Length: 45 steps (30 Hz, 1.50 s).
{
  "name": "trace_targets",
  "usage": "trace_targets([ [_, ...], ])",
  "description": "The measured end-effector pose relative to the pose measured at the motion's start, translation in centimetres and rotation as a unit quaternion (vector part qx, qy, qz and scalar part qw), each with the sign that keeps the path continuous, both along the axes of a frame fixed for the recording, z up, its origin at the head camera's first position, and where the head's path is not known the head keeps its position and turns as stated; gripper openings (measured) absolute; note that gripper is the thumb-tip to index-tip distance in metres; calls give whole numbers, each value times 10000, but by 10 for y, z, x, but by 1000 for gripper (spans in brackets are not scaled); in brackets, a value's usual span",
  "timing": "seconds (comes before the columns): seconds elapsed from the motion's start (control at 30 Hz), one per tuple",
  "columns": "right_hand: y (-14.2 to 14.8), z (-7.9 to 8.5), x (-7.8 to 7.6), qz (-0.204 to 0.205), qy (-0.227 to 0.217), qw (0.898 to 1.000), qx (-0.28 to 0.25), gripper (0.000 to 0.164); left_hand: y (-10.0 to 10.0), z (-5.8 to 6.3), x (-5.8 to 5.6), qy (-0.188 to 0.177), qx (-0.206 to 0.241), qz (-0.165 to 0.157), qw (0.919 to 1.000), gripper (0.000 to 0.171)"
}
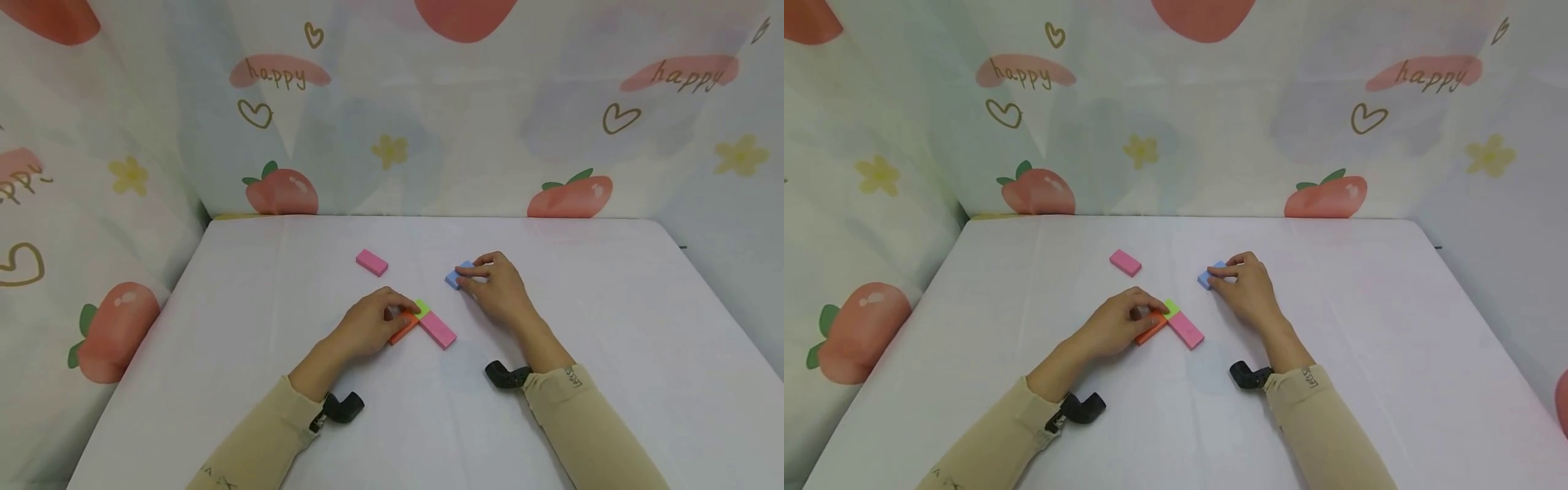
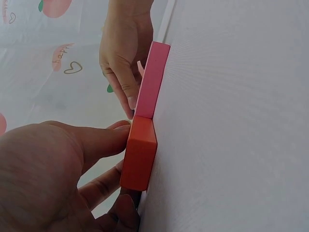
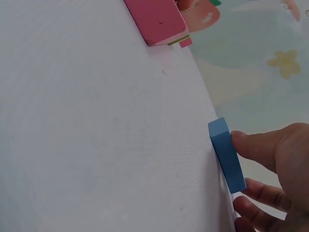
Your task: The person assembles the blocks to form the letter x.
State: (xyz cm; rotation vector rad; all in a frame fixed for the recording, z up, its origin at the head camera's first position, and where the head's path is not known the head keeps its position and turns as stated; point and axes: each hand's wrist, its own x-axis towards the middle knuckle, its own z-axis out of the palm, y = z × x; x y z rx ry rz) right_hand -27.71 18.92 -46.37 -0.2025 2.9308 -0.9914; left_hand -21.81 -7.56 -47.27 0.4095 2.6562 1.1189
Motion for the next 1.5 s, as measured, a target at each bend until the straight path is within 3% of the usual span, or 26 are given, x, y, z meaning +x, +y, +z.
trace_targets([
  [0.93,-6,1,-1,83,-103,9999,-51,33,-3,5,0,-87,-2,27,10000,20],
  [1.5,-10,4,3,130,-151,9998,-29,32,-2,2,-1,-97,23,18,9999,20],
])
